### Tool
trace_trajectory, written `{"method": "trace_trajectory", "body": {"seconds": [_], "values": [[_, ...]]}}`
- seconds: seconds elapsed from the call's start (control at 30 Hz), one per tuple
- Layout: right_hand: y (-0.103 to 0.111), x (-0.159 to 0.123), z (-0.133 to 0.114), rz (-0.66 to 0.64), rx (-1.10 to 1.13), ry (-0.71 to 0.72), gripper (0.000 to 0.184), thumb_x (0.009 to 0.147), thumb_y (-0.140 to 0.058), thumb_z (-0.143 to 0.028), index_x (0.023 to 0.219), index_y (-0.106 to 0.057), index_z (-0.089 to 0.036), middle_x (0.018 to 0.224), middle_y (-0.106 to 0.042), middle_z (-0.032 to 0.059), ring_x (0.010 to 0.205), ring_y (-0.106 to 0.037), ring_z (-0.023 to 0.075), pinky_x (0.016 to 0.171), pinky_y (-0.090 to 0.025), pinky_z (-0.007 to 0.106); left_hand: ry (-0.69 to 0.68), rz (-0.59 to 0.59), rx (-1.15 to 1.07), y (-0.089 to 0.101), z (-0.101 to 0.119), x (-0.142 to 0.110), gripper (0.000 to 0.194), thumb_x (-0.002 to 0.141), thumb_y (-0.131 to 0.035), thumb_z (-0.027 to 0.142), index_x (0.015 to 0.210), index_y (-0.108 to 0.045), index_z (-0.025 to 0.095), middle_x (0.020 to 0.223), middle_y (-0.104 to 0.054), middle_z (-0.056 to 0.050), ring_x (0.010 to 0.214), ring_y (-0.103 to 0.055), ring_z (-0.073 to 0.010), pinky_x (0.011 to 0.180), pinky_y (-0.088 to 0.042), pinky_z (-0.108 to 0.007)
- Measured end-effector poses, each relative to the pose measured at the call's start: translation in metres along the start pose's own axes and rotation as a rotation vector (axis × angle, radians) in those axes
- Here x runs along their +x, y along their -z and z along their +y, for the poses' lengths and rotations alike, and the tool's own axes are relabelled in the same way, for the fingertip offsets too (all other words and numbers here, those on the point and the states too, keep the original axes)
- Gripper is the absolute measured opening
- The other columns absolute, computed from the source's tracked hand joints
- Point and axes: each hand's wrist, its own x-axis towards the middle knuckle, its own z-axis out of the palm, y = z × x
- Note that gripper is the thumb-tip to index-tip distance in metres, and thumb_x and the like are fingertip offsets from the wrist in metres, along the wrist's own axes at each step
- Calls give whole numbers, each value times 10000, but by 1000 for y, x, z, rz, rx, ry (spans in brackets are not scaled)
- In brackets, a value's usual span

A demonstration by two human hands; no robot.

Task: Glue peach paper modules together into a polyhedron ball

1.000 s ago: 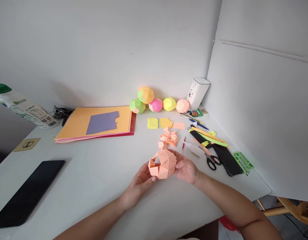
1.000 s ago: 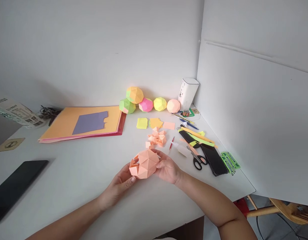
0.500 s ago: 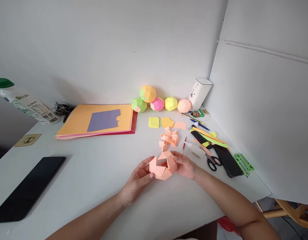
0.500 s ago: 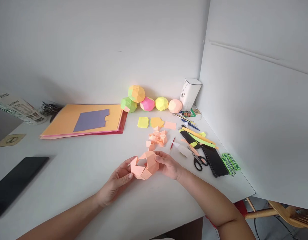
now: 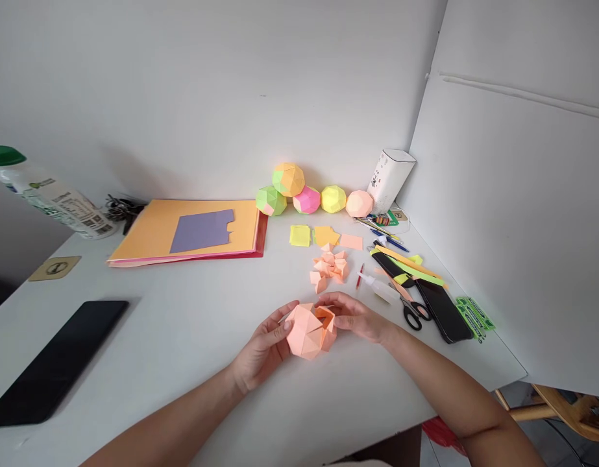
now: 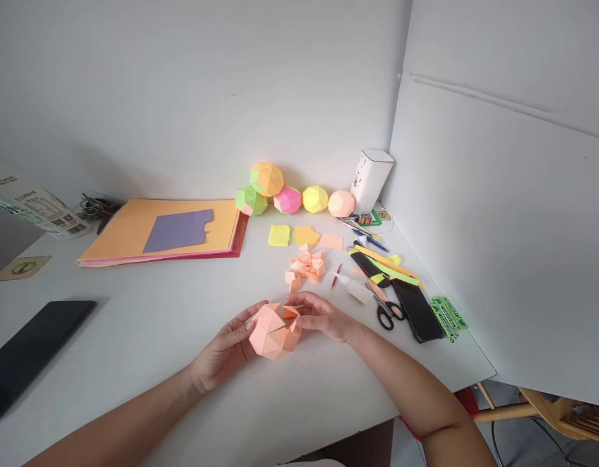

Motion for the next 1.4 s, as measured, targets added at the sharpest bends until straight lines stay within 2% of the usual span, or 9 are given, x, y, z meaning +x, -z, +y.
{"method": "trace_trajectory", "body": {"seconds": [0.13, 0.3, 0.37, 0.47, 0.53, 0.67, 0.87, 1.07, 1.4], "values": [[0, -1, 2, -69, -103, 21, 493, 752, -696, -326, 1203, -515, -242, 1223, -513, 72, 1108, -505, 210, 882, -446, 352, 21, -38, -55, 3, 0, 0, 297, 836, -564, 234, 1132, -581, 242, 1118, -649, -84, 987, -599, -257, 818, -456, -385], [0, 0, 8, -11, -163, 34, 505, 707, -734, -334, 1162, -539, -235, 1245, -463, 71, 997, -554, 191, 820, -478, 333, 62, -42, -76, 6, 0, -1, 306, 834, -555, 227, 1139, -578, 230, 1090, -655, -90, 963, -608, -259, 811, -460, -400], [-1, 0, 9, -2, -184, 20, 527, 698, -741, -345, 1167, -528, -230, 1194, -499, 72, 972, -556, 192, 791, -487, 333, 71, -42, -72, 5, 0, -2, 309, 835, -557, 228, 1144, -571, 235, 1092, -656, -90, 972, -607, -259, 824, -455, -410], [-4, -2, 8, -9, -221, -30, 560, 711, -726, -376, 1197, -490, -227, 989, -585, 48, 895, -570, 183, 732, -489, 319, 57, -15, -38, 4, 0, -1, 320, 822, -585, 242, 1142, -569, 240, 1069, -665, -82, 956, -615, -251, 815, -457, -399], [-6, -3, 6, 4, -267, -30, 538, 730, -704, -395, 1192, -490, -222, 946, -587, 38, 858, -572, 171, 713, -483, 304, 35, 25, -20, 4, 0, 0, 337, 802, -615, 254, 1136, -575, 235, 1048, -669, -77, 927, -621, -240, 798, -462, -379], [-9, -3, 4, 64, -412, 60, 478, 753, -670, -415, 1155, -513, -211, 1055, -550, 58, 880, -560, 171, 744, -481, 311, 25, 93, -18, 3, 1, 2, 367, 774, -650, 267, 1131, -579, 227, 1036, -663, -72, 913, -622, -229, 790, -464, -361], [-10, -4, 2, 92, -709, 259, 432, 773, -645, -384, 1151, -523, -215, 1026, -549, 63, 900, -529, 189, 819, -446, 350, 47, 109, -28, 3, 2, 0, 339, 777, -643, 246, 1110, -582, 228, 1034, -655, -68, 916, -620, -229, 791, -472, -368], [-10, -3, 1, 63, -714, 344, 395, 783, -643, -367, 1135, -541, -220, 1038, -545, 68, 982, -519, 210, 874, -422, 363, 62, 85, -41, 4, 2, 0, 286, 813, -589, 214, 1099, -580, 223, 1026, -654, -68, 915, -617, -231, 781, -479, -372], [-11, -6, 2, 53, -662, 249, 435, 758, -673, -373, 1142, -545, -211, 1091, -573, 69, 996, -544, 207, 867, -435, 348, 78, 82, -68, 6, 1, 1, 273, 789, -591, 176, 1060, -603, 198, 1007, -663, -79, 888, -624, -232, 750, -488, -366]]}}
